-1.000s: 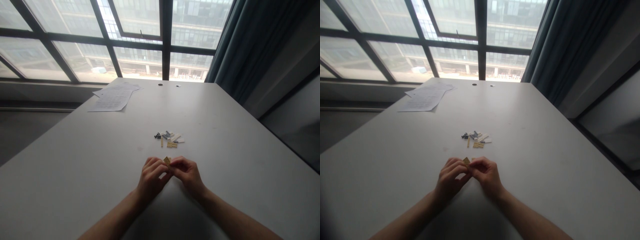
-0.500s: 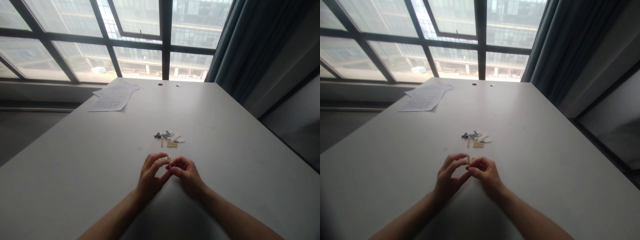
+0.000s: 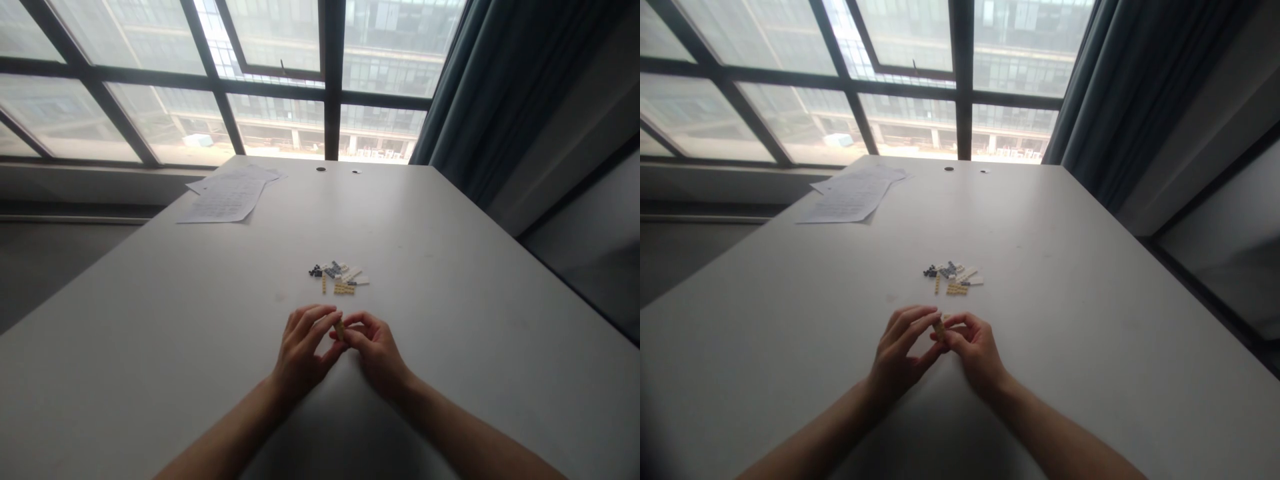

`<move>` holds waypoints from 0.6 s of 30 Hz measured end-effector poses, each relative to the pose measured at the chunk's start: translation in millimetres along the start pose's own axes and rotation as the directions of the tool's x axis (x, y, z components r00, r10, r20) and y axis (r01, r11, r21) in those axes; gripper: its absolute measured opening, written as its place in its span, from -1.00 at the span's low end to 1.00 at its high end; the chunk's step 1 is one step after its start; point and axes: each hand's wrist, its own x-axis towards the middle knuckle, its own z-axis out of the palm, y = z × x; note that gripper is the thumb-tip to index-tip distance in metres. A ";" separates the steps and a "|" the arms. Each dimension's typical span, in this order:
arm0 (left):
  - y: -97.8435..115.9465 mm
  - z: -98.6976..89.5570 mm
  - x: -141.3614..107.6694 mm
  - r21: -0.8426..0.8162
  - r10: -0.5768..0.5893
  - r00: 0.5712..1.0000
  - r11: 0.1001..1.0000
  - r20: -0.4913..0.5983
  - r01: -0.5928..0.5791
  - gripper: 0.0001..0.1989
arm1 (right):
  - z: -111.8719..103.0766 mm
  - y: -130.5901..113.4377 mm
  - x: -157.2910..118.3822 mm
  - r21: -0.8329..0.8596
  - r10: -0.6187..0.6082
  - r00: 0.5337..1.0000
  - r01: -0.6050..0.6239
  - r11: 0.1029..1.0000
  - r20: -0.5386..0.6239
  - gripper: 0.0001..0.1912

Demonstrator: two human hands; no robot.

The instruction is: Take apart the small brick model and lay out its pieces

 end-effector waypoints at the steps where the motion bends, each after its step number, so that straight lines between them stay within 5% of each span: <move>1: -1.0 -1.4 1.2 0.035 0.026 1.000 0.999 0.002 -0.026 -0.55 | 0.7 -0.3 -0.9 -0.027 -0.015 1.000 0.015 1.000 0.010 -0.79; 5: -16.3 -13.2 10.1 0.119 0.129 0.990 0.984 0.052 -0.135 -0.58 | 0.6 -2.7 -5.0 -0.329 -0.157 0.987 0.161 0.931 0.038 -0.83; 10: -51.0 -36.0 6.9 0.092 -0.053 0.965 0.995 0.258 0.030 -0.66 | -12.4 -8.8 1.0 -0.817 -0.459 0.872 0.387 0.428 0.173 -0.82; 13: -64.2 -42.9 -5.0 0.130 -0.123 0.913 0.988 0.388 0.079 -0.59 | -23.0 -10.3 10.0 -0.902 -0.371 0.895 0.354 0.250 0.248 -0.60; 18: -66.9 -39.8 -14.1 0.169 -0.159 0.887 0.981 0.433 0.093 -0.55 | -26.2 -9.7 18.5 -0.948 -0.253 0.932 0.296 0.118 0.259 -0.51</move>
